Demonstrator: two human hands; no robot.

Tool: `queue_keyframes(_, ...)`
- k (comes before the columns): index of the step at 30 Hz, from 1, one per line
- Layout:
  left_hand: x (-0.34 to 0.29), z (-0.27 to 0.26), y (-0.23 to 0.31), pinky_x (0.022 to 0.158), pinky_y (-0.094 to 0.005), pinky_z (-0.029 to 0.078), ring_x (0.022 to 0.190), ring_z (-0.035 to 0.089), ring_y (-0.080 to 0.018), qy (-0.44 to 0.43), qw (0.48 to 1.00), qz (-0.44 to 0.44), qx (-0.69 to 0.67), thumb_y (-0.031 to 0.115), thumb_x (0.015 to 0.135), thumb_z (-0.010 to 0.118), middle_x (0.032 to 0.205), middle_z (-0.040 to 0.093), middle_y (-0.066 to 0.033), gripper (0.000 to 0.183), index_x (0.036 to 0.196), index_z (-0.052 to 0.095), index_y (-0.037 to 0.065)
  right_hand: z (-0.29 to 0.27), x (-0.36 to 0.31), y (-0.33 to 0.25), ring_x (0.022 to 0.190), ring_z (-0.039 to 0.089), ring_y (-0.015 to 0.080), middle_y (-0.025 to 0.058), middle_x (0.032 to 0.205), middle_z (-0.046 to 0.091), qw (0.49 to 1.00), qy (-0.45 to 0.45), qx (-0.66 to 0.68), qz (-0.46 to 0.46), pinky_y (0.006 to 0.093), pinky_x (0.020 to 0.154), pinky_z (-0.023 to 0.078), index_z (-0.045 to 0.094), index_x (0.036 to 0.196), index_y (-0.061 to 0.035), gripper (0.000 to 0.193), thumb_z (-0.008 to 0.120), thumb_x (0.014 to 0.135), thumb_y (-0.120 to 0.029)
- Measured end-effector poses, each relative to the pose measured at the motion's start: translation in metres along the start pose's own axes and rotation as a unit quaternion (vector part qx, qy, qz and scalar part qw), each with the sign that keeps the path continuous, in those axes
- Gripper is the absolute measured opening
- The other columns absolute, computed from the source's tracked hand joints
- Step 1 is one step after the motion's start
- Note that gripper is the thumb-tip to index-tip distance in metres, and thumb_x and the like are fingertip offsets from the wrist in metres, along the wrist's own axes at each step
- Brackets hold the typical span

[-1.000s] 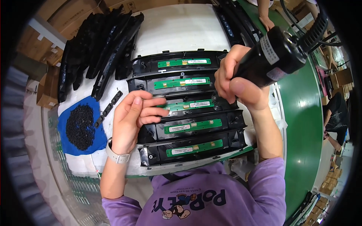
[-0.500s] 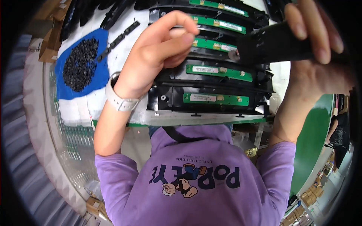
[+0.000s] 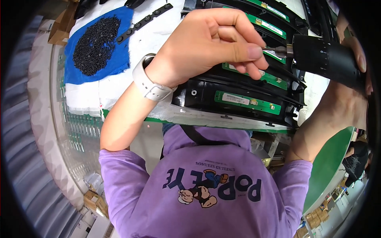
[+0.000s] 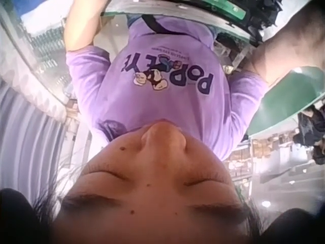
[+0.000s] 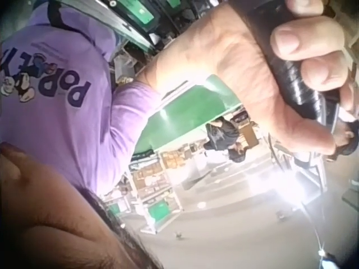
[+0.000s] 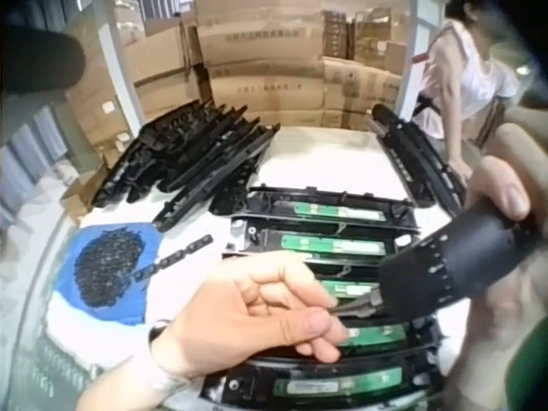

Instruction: The person is assembling and securing parts of electronic components, likely toner cartridges, using an electric screwdriver on a production line.

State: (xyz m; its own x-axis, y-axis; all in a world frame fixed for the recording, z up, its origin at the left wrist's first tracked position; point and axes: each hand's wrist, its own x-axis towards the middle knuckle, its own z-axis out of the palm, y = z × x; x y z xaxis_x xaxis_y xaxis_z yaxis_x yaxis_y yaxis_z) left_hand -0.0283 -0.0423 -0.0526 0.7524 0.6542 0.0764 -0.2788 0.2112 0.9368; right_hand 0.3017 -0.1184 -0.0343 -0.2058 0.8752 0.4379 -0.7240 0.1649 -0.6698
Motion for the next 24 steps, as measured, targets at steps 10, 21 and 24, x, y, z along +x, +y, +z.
queue_keyframes(10,-0.001,0.005,0.0,0.07,-0.0299,0.056,0.075,0.069,-0.0238,0.018,0.999,0.002,0.037,-0.007,0.08,0.063,0.084,0.068,-0.0196,0.012,0.088,0.056,-0.002,0.067,0.054,0.046,0.05,0.047,0.0091,-0.0022,0.065,0.047,0.999,0.028,0.006,-0.038,0.0275,0.059,0.039,0.043,0.102,-0.0029,0.042,0.064,0.08,-0.032)
queue_keyframes(21,0.001,0.005,-0.001,0.086,-0.0353,0.042,0.104,0.055,-0.0235,-0.072,0.879,0.151,0.446,0.021,0.073,0.074,0.105,0.058,-0.0093,0.047,0.111,0.054,0.003,0.083,0.065,0.035,0.048,0.047,0.0084,-0.0028,0.065,0.046,0.992,-0.027,-0.122,-0.01,0.0261,0.056,0.04,0.043,0.104,-0.0042,0.044,0.063,0.083,-0.037)
queue_keyframes(24,-0.001,0.005,-0.006,0.083,-0.0367,0.042,0.097,0.055,-0.0296,-0.107,0.818,0.174,0.538,0.015,0.074,0.07,0.102,0.057,-0.012,0.033,0.102,0.058,0.003,0.08,0.06,0.041,0.043,0.045,0.0078,-0.003,0.065,0.046,0.976,-0.012,-0.215,0.025,0.0242,0.048,0.04,0.043,0.104,-0.0054,0.047,0.062,0.083,-0.042)
